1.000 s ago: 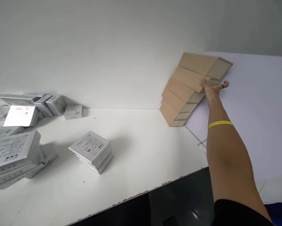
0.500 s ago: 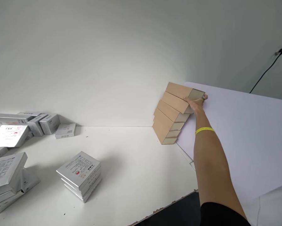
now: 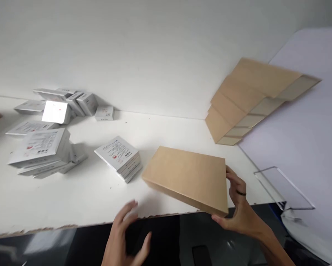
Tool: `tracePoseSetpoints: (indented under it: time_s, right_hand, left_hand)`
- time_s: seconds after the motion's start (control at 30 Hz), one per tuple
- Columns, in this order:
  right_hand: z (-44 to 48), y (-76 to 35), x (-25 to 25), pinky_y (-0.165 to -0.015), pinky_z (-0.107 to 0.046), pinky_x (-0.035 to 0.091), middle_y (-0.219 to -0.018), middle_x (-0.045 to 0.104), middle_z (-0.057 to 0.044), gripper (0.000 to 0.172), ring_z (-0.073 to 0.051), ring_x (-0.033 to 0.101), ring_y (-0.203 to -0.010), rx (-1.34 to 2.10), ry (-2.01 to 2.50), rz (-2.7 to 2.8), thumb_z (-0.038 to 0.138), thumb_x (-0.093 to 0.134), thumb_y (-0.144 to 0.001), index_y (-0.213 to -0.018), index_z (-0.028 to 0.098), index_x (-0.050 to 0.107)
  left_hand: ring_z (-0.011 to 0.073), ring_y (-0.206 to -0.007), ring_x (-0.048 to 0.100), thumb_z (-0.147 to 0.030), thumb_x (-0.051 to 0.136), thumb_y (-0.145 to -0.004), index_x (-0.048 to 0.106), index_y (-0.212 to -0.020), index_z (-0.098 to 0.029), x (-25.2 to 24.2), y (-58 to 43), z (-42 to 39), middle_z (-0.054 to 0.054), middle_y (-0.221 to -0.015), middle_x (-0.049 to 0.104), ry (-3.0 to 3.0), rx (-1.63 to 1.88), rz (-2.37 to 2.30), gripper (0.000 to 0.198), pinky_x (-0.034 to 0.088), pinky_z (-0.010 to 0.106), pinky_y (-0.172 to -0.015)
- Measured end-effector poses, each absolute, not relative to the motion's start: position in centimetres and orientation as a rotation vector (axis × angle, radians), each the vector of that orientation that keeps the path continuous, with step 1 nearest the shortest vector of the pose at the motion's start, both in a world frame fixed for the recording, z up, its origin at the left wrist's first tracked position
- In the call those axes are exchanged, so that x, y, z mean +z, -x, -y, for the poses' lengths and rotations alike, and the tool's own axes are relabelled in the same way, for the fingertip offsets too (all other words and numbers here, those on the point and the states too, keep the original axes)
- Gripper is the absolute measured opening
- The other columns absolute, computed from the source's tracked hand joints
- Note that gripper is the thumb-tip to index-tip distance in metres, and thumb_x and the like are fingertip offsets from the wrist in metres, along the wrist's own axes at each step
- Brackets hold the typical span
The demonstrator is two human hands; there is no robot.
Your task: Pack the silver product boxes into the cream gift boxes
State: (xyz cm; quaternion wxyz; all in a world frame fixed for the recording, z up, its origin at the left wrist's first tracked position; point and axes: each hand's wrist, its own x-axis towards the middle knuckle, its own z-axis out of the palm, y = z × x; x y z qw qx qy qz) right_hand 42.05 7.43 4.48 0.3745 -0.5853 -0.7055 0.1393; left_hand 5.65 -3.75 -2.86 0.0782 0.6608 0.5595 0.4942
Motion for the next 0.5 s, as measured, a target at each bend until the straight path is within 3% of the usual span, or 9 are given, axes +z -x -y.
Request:
tracePoseSetpoints:
  time_s: [0.07, 0.13, 0.3, 0.37, 0.5]
  right_hand:
    - [-4.8, -41.3, 1.0, -0.092, -0.048, 0.061, -0.148, 0.053, -0.018, 0.100, -0.038, 0.058, -0.132, 0.781, 1.557, 1.796, 0.046, 0.095, -0.054, -0.142, 0.026, 0.053]
    - [-3.1, -39.8, -0.9, -0.092, -0.044, 0.061, -0.142, 0.060, -0.015, 0.086, -0.034, 0.062, -0.127, 0.940, 1.701, 1.592, 0.050, 0.088, -0.066, -0.141, 0.026, 0.055]
    - [-0.3, -34.1, -2.6, -0.094, -0.039, 0.056, -0.118, 0.064, -0.008, 0.076, -0.026, 0.064, -0.111, 0.630, 1.829, 1.165, 0.056, 0.087, -0.067, -0.128, 0.022, 0.057]
    - [0.2, -32.3, -3.1, -0.095, -0.040, 0.054, -0.111, 0.059, -0.006, 0.068, -0.023, 0.062, -0.103, 0.520, 1.757, 1.094, 0.052, 0.089, -0.067, -0.118, 0.020, 0.055]
    - [0.3, -31.6, -3.7, -0.092, -0.044, 0.054, -0.115, 0.053, -0.008, 0.056, -0.021, 0.059, -0.094, 0.404, 1.678, 1.152, 0.050, 0.087, -0.071, -0.106, 0.019, 0.056]
  left_hand:
    - [0.0412, -0.135, 0.061, -0.034, 0.077, -0.086, 0.038, -0.150, -0.020, -1.3, -6.2, 2.0, 0.024, -0.146, 0.055, -1.880, 1.429, -1.813, 0.077, 0.062, 0.059, -0.100]
    - [0.0363, -0.137, 0.060, -0.037, 0.077, -0.089, 0.032, -0.156, -0.024, -0.4, -6.6, 0.9, 0.021, -0.147, 0.053, -1.807, 1.276, -1.722, 0.082, 0.062, 0.052, -0.104]
    - [0.0253, -0.101, 0.068, -0.025, 0.065, -0.098, 0.048, -0.125, -0.029, -1.0, -7.4, 1.5, 0.008, -0.110, 0.059, -1.592, 1.474, -1.810, 0.033, 0.065, 0.040, -0.084]
    - [0.0234, -0.090, 0.065, -0.022, 0.064, -0.098, 0.047, -0.117, -0.029, -1.4, -7.5, 1.8, 0.005, -0.101, 0.055, -1.573, 1.480, -1.823, 0.026, 0.062, 0.038, -0.076]
    - [0.0221, -0.084, 0.058, -0.018, 0.060, -0.099, 0.046, -0.112, -0.028, -1.4, -7.5, 1.6, 0.004, -0.096, 0.052, -1.580, 1.439, -1.771, 0.021, 0.057, 0.036, -0.072]
